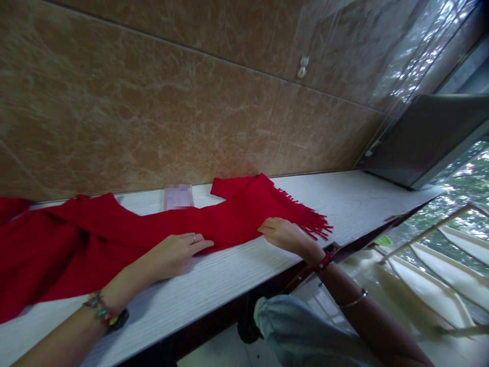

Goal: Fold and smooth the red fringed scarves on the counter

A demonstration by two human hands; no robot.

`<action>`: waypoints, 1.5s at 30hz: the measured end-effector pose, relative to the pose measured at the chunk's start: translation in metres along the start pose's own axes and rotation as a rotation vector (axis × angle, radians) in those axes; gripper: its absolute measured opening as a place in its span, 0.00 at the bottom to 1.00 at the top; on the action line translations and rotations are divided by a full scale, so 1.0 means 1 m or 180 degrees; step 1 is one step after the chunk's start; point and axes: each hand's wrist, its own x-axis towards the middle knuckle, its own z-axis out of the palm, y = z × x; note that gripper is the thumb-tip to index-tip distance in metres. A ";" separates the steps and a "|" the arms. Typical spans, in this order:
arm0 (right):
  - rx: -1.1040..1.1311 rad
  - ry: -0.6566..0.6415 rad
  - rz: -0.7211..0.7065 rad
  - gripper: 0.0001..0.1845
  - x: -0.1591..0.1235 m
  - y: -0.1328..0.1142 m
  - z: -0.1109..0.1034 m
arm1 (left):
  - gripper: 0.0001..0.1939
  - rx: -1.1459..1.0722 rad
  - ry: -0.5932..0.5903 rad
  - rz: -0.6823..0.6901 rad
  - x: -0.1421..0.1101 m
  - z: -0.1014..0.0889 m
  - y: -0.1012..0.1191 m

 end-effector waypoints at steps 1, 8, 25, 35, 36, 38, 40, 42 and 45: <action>-0.0036 0.0038 0.0009 0.09 -0.001 0.001 0.001 | 0.29 0.0006 -0.0019 -0.0024 0.000 -0.001 0.000; -0.0196 0.0337 0.0184 0.08 -0.004 0.000 0.008 | 0.21 0.0088 0.0307 -0.0067 0.003 0.003 0.011; -0.0393 0.0787 0.0204 0.11 -0.014 0.010 0.022 | 0.15 0.0508 0.0321 -0.0472 0.010 0.012 0.021; -0.0520 0.0959 0.0147 0.13 -0.021 0.022 0.031 | 0.11 0.0394 0.0492 -0.0517 0.008 0.014 0.016; -0.0528 0.0970 0.0164 0.14 -0.022 0.023 0.030 | 0.12 0.0366 0.0499 -0.0514 0.008 0.015 0.016; -0.0538 0.1050 0.0207 0.14 -0.023 0.025 0.029 | 0.12 0.0347 0.0521 -0.0490 0.007 0.014 0.016; -0.0524 0.1147 0.0248 0.14 -0.025 0.026 0.028 | 0.11 0.0406 0.0579 -0.0425 0.006 0.012 0.016; -0.0486 0.1178 0.0308 0.14 -0.026 0.027 0.027 | 0.10 0.0499 0.0651 -0.0317 0.005 0.010 0.016; -0.0386 0.0882 0.0323 0.14 -0.026 0.028 0.027 | 0.09 0.0560 0.0560 -0.0087 0.004 0.006 0.017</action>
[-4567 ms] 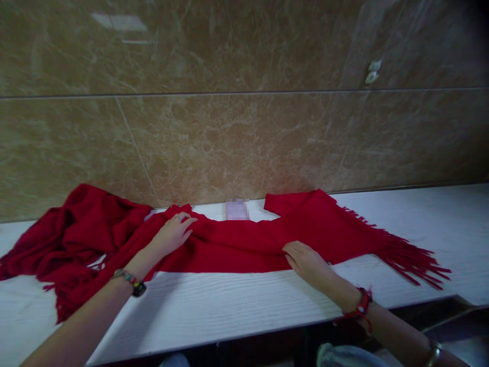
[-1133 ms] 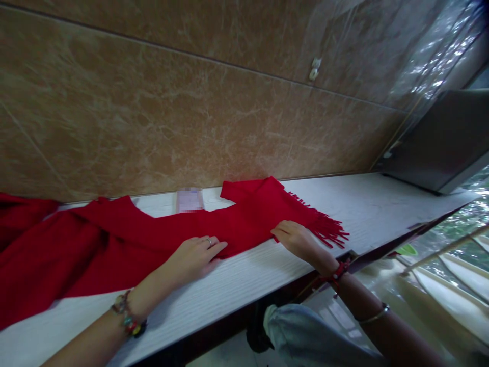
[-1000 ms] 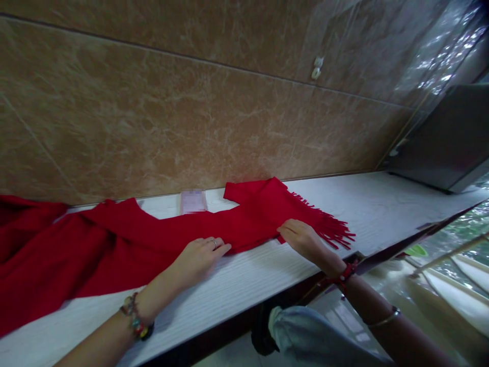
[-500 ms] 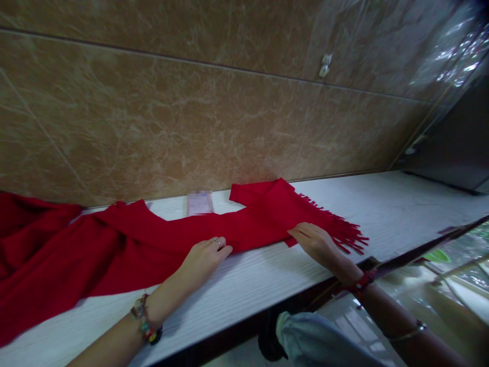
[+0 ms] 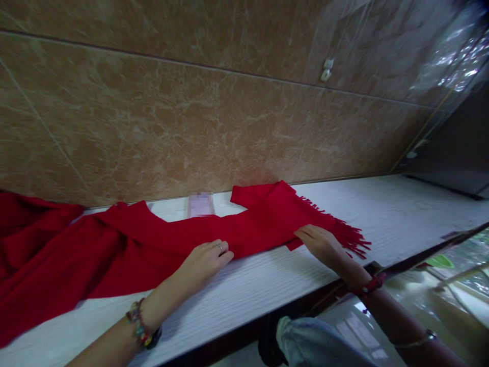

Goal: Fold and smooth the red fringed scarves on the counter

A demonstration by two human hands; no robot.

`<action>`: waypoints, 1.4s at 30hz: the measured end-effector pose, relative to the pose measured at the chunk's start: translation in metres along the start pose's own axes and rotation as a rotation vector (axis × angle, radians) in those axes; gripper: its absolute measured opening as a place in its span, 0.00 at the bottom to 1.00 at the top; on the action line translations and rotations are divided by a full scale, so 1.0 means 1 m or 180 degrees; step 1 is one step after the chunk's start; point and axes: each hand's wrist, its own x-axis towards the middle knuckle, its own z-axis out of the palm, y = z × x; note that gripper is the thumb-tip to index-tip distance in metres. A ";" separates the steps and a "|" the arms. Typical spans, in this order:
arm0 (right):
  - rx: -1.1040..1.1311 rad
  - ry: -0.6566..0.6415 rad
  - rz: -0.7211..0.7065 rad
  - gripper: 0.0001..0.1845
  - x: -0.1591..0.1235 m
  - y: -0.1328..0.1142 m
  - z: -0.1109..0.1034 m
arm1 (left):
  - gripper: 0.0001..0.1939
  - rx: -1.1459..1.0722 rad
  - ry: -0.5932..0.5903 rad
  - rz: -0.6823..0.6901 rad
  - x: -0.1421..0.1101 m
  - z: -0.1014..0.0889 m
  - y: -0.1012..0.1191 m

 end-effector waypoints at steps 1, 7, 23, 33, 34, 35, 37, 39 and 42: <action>0.0029 -0.0127 -0.0009 0.14 0.000 0.000 0.001 | 0.09 -0.0016 -0.0084 0.0055 0.000 -0.001 0.001; 0.0084 -0.0071 -0.0106 0.14 -0.003 0.006 0.001 | 0.08 -0.0127 -0.0174 0.0142 -0.001 -0.002 -0.001; 0.0398 -0.0430 -0.0148 0.12 0.000 0.014 -0.011 | 0.11 -0.0503 -0.0344 0.0133 -0.001 -0.007 -0.005; 0.0436 -0.0638 -0.0132 0.13 0.001 0.012 -0.013 | 0.10 -0.0670 -0.0393 0.0048 0.000 -0.004 -0.004; 0.0410 -0.0606 -0.0116 0.13 0.001 0.012 -0.013 | 0.10 -0.0680 -0.0360 0.0003 0.001 -0.002 -0.004; 0.0391 -0.0574 -0.0110 0.13 0.001 0.012 -0.014 | 0.10 -0.0688 -0.0311 -0.0019 0.001 0.000 -0.005; 0.0385 -0.0510 -0.0107 0.12 0.000 0.013 -0.016 | 0.11 -0.0673 -0.0202 -0.0001 0.000 0.003 -0.005; 0.0402 -0.0433 -0.0089 0.12 0.000 0.014 -0.019 | 0.13 -0.0640 -0.0107 0.0062 0.000 0.004 -0.006; 0.0396 -0.0304 -0.0044 0.12 0.000 0.014 -0.024 | 0.13 -0.0716 0.0017 0.0138 -0.001 0.003 -0.006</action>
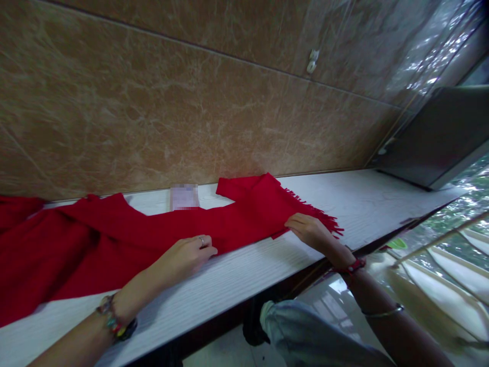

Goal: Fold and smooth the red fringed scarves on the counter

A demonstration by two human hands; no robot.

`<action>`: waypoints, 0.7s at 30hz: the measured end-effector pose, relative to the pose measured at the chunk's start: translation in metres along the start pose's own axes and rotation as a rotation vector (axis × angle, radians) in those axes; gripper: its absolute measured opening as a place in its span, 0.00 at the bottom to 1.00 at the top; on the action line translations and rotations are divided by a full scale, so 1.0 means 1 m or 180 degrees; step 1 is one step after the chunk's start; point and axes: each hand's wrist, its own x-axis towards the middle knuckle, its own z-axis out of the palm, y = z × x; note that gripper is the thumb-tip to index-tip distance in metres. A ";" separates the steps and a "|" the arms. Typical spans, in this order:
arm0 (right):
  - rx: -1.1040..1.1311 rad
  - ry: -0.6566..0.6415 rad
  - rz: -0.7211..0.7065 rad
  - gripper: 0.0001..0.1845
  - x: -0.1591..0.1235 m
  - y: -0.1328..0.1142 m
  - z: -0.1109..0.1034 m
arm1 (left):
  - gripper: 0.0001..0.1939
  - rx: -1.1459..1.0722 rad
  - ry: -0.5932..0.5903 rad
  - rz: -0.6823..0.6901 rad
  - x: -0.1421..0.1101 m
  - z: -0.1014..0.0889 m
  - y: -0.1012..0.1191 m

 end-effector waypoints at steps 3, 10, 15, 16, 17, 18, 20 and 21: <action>0.0017 -0.0089 -0.0046 0.12 0.001 -0.001 0.000 | 0.13 -0.0199 -0.0083 0.0032 0.001 -0.001 0.000; 0.0185 -0.0299 -0.0057 0.12 0.004 -0.005 -0.001 | 0.14 -0.0435 -0.0324 -0.0092 0.001 0.000 0.000; 0.0607 -0.0019 -0.0005 0.11 0.018 -0.025 -0.011 | 0.13 -0.0489 -0.0312 -0.0027 0.000 0.001 0.000; 0.0692 0.0041 -0.0024 0.10 0.024 -0.034 -0.010 | 0.12 -0.0482 -0.0311 -0.0020 0.001 0.001 0.000; 0.0756 0.0075 -0.0069 0.10 0.029 -0.044 -0.008 | 0.12 -0.0466 -0.0317 -0.0020 0.001 0.002 0.000; 0.0798 0.0060 -0.0153 0.10 0.035 -0.054 -0.005 | 0.12 -0.0443 -0.0328 -0.0024 0.002 0.002 0.000; 0.0794 -0.0068 -0.0391 0.09 0.044 -0.072 0.002 | 0.12 -0.0372 -0.0338 -0.0055 0.003 0.003 0.001; 0.0744 -0.0128 -0.0502 0.09 0.048 -0.080 0.006 | 0.12 -0.0328 -0.0343 -0.0092 0.003 0.003 0.001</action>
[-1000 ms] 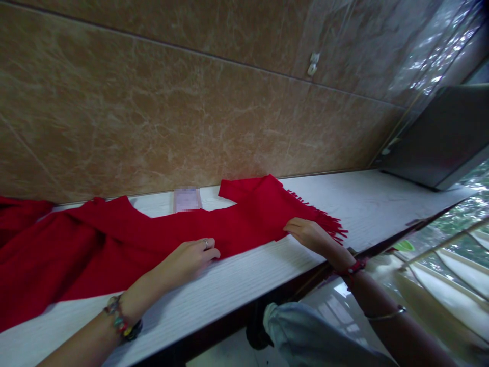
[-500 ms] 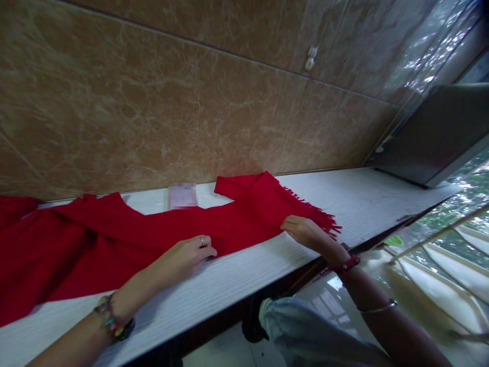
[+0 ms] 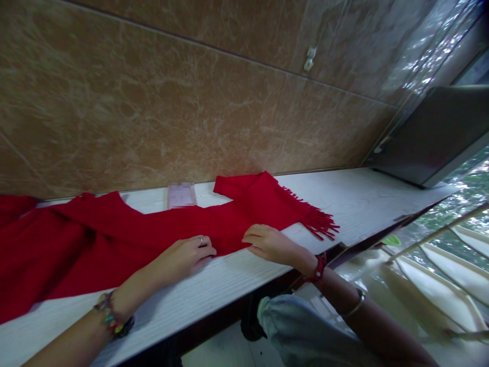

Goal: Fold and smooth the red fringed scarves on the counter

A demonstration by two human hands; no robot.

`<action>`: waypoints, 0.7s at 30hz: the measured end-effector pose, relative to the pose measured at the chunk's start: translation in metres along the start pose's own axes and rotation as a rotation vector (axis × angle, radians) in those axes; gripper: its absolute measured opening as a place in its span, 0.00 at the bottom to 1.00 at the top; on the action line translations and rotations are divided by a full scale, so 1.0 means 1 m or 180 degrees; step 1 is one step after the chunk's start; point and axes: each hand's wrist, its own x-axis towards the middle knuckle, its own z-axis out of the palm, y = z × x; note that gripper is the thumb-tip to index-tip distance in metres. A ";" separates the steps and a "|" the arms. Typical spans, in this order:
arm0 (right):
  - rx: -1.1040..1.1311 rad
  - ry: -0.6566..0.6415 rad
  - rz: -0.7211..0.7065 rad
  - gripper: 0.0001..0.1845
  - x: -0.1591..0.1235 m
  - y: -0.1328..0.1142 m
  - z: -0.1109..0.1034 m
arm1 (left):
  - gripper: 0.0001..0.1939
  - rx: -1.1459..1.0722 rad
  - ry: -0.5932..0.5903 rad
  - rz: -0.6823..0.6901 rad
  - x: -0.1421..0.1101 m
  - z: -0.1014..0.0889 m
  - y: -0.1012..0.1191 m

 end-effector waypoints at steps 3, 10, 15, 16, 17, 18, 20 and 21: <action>-0.0307 -0.0114 -0.0240 0.09 0.006 -0.008 0.008 | 0.12 0.0075 -0.0004 -0.0130 0.000 0.000 0.000; -0.0631 0.0051 -0.0577 0.12 -0.006 0.003 0.009 | 0.11 -0.0127 0.0222 -0.0174 -0.003 0.001 -0.004; -0.0624 0.0260 -0.0453 0.10 -0.009 0.005 0.017 | 0.11 0.0214 0.0144 -0.0187 -0.003 -0.001 -0.001; -0.0616 0.0322 -0.0441 0.10 -0.010 0.004 0.017 | 0.11 0.0333 0.0132 -0.0165 -0.003 -0.002 0.001; -0.0609 0.0378 -0.0419 0.10 -0.010 0.004 0.017 | 0.11 0.0445 0.0125 -0.0128 -0.003 -0.004 0.002; -0.0603 0.0411 -0.0385 0.10 -0.010 0.003 0.017 | 0.10 0.0544 0.0122 -0.0083 -0.002 -0.005 0.003; -0.0582 0.0368 -0.0286 0.09 -0.009 0.002 0.015 | 0.10 0.0671 0.0111 -0.0003 -0.002 -0.007 0.005; -0.0570 0.0288 -0.0238 0.09 -0.009 0.002 0.014 | 0.10 0.0683 0.0092 0.0017 -0.002 -0.007 0.006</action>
